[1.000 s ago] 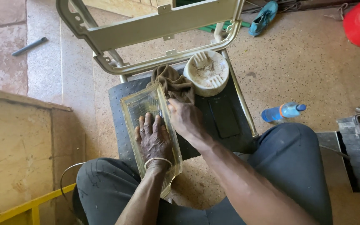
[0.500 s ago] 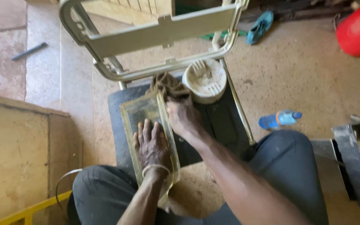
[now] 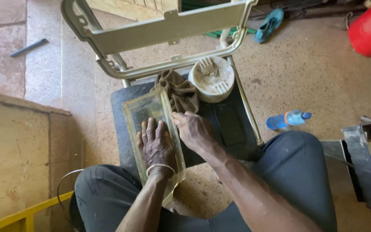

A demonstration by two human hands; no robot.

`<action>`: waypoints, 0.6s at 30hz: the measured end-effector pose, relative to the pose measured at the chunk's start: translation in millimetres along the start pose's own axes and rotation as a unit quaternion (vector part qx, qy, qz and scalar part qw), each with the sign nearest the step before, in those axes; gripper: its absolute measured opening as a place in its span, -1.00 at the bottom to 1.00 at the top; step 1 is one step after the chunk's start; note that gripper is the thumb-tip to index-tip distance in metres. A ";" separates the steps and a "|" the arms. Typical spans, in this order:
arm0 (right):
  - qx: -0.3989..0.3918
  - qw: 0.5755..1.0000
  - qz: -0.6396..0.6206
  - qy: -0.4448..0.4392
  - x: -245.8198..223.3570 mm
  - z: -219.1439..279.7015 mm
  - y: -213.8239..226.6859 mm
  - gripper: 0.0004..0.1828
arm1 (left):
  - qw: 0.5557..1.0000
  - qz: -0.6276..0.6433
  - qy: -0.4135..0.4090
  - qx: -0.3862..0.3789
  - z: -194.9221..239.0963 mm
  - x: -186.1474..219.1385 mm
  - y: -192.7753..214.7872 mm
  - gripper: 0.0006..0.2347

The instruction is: The person scrapes the edges and surface of a rectangular glass cover with a small blade, periodically wiping the glass with a cloth and using a long thin metal rod to clear debris from the side channels.

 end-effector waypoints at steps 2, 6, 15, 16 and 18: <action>-0.023 1.000 -0.015 -0.006 -1.5 23.5 11.1 -0.65 | 1.000 -0.003 -0.021 0.020 -1.9 -0.8 -3.6 -0.64; -0.016 1.000 -0.011 0.005 1.7 16.7 7.0 -0.68 | 0.999 -0.002 -0.026 0.020 1.0 1.1 -1.4 -0.64; 0.034 0.997 -0.015 0.068 -18.3 12.7 17.4 -0.58 | 1.000 -0.002 -0.026 0.016 -5.3 3.5 -0.2 -0.64; 0.022 0.997 -0.044 0.051 -12.0 12.9 14.5 -0.59 | 0.999 -0.006 -0.024 0.022 -8.4 2.6 -3.0 -0.64; -0.002 0.997 -0.076 0.022 0.1 22.8 5.3 -0.61 | 1.000 -0.010 -0.019 0.012 -0.3 0.7 -4.1 -0.64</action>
Point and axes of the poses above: each hand's wrist, its own z-axis away from the middle knuckle, its own y-axis out of the back of the hand, x = y × z, the point moved 3 cm from there along -z, towards the middle knuckle, and after that the axes turned 10 degrees about -y, right-handed, at the moved point
